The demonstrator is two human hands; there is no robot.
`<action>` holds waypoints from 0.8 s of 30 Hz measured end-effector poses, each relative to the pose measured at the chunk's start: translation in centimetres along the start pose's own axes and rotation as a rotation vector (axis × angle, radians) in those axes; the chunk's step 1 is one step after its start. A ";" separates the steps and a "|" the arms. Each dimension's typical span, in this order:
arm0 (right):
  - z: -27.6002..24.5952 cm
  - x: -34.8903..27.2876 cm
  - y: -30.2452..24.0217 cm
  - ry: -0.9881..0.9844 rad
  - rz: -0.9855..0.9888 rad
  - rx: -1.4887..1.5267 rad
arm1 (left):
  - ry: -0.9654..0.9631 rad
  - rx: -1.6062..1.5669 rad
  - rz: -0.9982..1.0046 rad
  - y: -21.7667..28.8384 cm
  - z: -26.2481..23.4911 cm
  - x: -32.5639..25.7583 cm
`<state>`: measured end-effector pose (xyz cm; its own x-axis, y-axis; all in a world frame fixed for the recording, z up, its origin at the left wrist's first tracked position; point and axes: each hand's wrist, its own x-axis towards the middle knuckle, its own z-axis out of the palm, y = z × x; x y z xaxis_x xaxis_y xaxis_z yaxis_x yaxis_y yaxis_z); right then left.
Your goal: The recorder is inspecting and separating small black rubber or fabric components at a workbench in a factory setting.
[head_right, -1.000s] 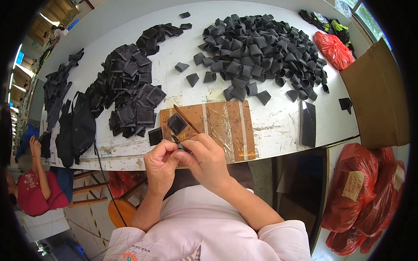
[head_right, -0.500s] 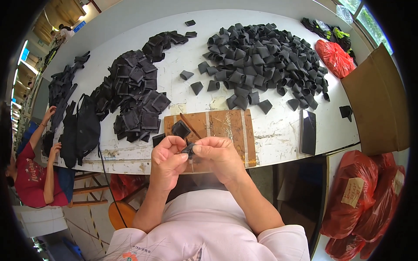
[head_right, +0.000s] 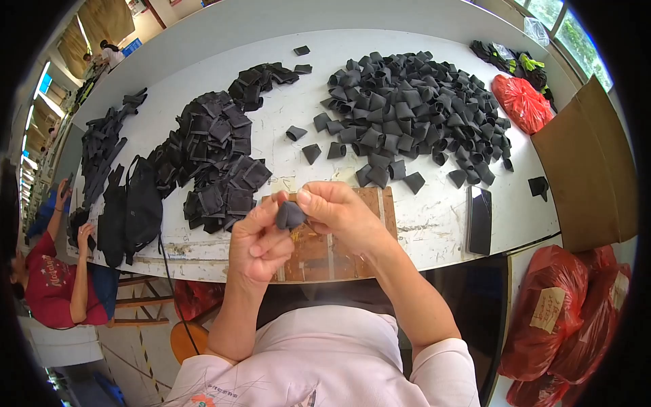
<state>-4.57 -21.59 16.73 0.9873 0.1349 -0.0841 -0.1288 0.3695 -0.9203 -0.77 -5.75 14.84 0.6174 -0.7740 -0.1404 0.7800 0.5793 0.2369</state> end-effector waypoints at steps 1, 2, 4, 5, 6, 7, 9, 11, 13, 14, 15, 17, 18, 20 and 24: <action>-0.2 -0.4 0.6 -0.034 -0.035 0.000 | 0.006 -0.004 -0.003 -0.4 0.3 -0.2; -0.2 -0.6 0.7 0.034 -0.079 -0.081 | 0.117 0.327 0.165 -0.9 1.0 -0.5; 0.3 -0.9 0.6 0.174 -0.184 -0.236 | 0.253 0.898 0.526 -1.5 2.6 -0.3; 0.5 -1.1 0.4 0.310 -0.292 -0.395 | 0.252 0.901 0.522 -1.2 2.7 0.2; 0.5 -1.4 -0.1 0.413 -0.372 -0.585 | 0.181 1.239 0.781 -0.7 2.9 0.7; 0.6 -1.8 -0.1 0.417 -0.369 -0.582 | 0.098 1.572 1.039 -0.4 2.9 1.0; 1.1 -2.3 0.2 0.369 -0.664 -0.744 | -0.028 1.559 0.927 -0.3 2.9 0.9; 1.6 -2.2 0.2 0.402 -0.745 -0.810 | -0.034 1.363 0.815 -0.6 2.6 0.8; 2.2 -2.2 -0.4 0.363 -0.639 -0.750 | -0.034 1.229 0.797 -0.8 2.2 0.6; 2.6 -2.1 -0.7 0.360 -0.633 -0.683 | -0.095 0.933 0.755 -0.8 2.3 0.5; 2.8 -2.1 -1.0 0.360 -0.636 -0.681 | -0.151 0.638 0.705 -0.9 2.4 0.4; 2.9 -1.9 -1.2 0.364 -0.573 -0.666 | -0.146 0.602 0.682 -0.8 2.2 0.4; 2.8 -1.8 -1.1 0.362 -0.575 -0.666 | -0.150 0.506 0.608 -0.7 1.7 0.5; 2.6 -1.8 -0.6 0.400 -0.604 -0.783 | -0.142 0.371 0.523 -0.7 0.7 0.5; 2.1 -1.8 0.4 0.392 -0.634 -0.785 | -0.070 0.649 0.668 -1.2 0.8 0.0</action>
<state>-6.56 -19.78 17.27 0.8320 -0.2283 0.5057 0.3742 -0.4420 -0.8152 -1.81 -6.66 15.33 0.8935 -0.3578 0.2713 0.0432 0.6698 0.7412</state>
